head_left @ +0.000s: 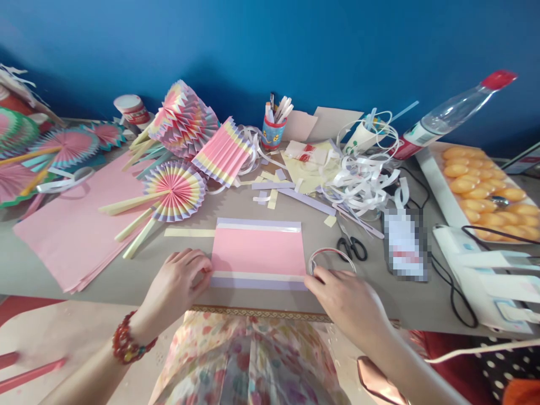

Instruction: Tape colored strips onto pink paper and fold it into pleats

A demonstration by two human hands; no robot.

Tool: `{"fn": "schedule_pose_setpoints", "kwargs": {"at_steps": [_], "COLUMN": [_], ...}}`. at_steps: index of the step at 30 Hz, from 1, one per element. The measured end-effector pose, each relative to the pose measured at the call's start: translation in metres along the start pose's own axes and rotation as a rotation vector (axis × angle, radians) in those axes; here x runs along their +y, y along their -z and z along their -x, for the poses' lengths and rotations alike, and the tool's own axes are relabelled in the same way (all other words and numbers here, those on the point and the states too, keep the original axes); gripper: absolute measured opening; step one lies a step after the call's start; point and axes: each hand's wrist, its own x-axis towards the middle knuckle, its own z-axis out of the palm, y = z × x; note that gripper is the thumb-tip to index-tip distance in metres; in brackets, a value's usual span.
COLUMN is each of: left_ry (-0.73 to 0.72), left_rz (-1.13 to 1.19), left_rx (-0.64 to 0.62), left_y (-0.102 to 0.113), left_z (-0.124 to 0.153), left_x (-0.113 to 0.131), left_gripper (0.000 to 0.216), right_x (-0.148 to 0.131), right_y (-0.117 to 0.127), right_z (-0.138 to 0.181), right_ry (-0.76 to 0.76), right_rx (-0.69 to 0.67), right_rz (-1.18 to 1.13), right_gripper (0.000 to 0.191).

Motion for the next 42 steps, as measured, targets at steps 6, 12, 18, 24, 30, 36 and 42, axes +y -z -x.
{"fn": "schedule_pose_setpoints", "kwargs": {"at_steps": [6, 12, 18, 24, 30, 36, 42], "left_ry": [0.006, 0.033, 0.056, 0.078, -0.455, -0.948, -1.001], "left_rz": [-0.028, -0.102, -0.101, 0.008, 0.076, -0.102, -0.149], "left_rx": [0.007, 0.027, 0.032, 0.052, -0.018, -0.066, -0.022], "left_y": [0.0, 0.003, 0.001, 0.009, 0.009, -0.036, -0.054], "left_z": [-0.001, -0.002, 0.003, 0.001, -0.022, -0.059, -0.083], "left_x": [0.003, 0.007, 0.0, 0.005, 0.044, 0.078, 0.085], "left_gripper": [0.016, 0.011, 0.008, 0.007, 0.031, 0.026, 0.02], "right_x": [0.0, -0.002, -0.002, -0.003, -0.005, -0.006, -0.004], "right_y": [0.002, 0.005, 0.005, 0.005, 0.011, 0.014, 0.009], "right_z": [-0.001, -0.003, -0.003, -0.004, -0.006, -0.008, -0.004], "right_ry": [-0.011, -0.036, -0.054, -0.061, -0.069, -0.093, -0.102], "right_rx": [-0.042, -0.092, -0.075, -0.055, -0.054, -0.075, -0.035], "right_rz": [-0.011, 0.014, 0.019, 0.011, 0.031, 0.018, 0.004], "right_gripper": [0.031, 0.03, 0.03, 0.025, 0.022, 0.019, 0.016]}}
